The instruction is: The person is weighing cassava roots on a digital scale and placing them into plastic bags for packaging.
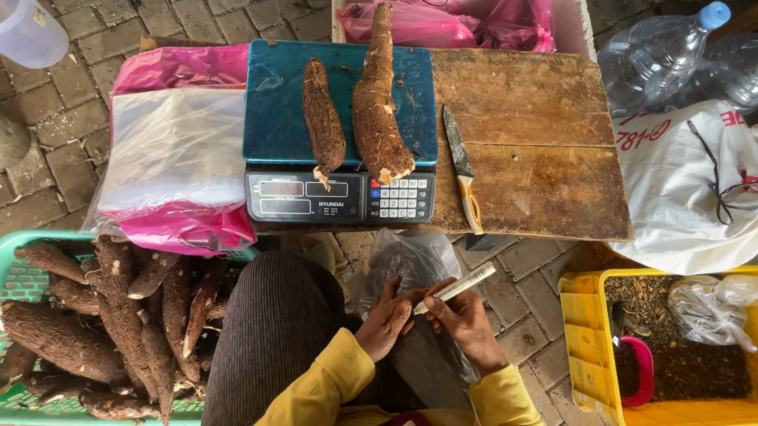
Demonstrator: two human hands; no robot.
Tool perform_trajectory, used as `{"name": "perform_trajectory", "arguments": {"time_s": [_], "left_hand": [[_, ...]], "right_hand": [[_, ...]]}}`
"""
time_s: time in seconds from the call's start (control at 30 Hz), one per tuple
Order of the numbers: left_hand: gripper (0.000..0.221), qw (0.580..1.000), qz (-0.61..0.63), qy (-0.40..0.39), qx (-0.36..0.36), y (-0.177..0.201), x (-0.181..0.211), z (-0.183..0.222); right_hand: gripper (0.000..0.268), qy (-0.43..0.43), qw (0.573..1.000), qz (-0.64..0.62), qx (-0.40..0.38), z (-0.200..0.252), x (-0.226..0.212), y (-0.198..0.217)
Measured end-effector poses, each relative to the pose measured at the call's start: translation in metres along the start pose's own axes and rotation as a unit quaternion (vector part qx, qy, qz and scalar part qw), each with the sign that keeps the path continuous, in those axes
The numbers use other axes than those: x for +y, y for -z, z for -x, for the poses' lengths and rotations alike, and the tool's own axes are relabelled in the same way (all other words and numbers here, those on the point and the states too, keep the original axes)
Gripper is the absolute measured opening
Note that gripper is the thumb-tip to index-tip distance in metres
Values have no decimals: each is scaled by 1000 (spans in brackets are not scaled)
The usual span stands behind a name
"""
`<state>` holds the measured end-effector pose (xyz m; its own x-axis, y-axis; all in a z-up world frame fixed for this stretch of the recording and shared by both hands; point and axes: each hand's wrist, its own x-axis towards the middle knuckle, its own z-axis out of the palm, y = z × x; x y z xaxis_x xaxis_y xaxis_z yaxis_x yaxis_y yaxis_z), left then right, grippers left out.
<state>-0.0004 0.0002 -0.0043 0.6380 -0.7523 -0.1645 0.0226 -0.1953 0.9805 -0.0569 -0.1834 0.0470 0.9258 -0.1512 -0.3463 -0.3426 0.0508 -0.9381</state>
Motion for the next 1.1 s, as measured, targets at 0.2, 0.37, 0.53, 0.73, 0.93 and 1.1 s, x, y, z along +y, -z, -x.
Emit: {"name": "perform_trajectory", "arguments": {"time_s": [0.2,0.37,0.53,0.73,0.93,1.1], "left_hand": [[77,999,19,10,46,-13,-17,-2],[71,996,-30,48,70,-24,-19,-4],[69,986,-130,-10,108,-45,-39,-6],[68,979,62,108,159,-38,-10,8],[77,937,-77,110,322,-7,-76,-16],[101,946,-27,298,122,39,-74,-14]], "right_hand": [[21,-26,999,-37,23,2,2,-6],[24,-5,999,-17,41,-4,28,-2],[34,10,978,174,115,-17,48,-2],[35,4,993,37,113,-63,8,22],[26,321,685,633,166,-212,132,100],[25,325,713,594,182,-243,147,91]]}}
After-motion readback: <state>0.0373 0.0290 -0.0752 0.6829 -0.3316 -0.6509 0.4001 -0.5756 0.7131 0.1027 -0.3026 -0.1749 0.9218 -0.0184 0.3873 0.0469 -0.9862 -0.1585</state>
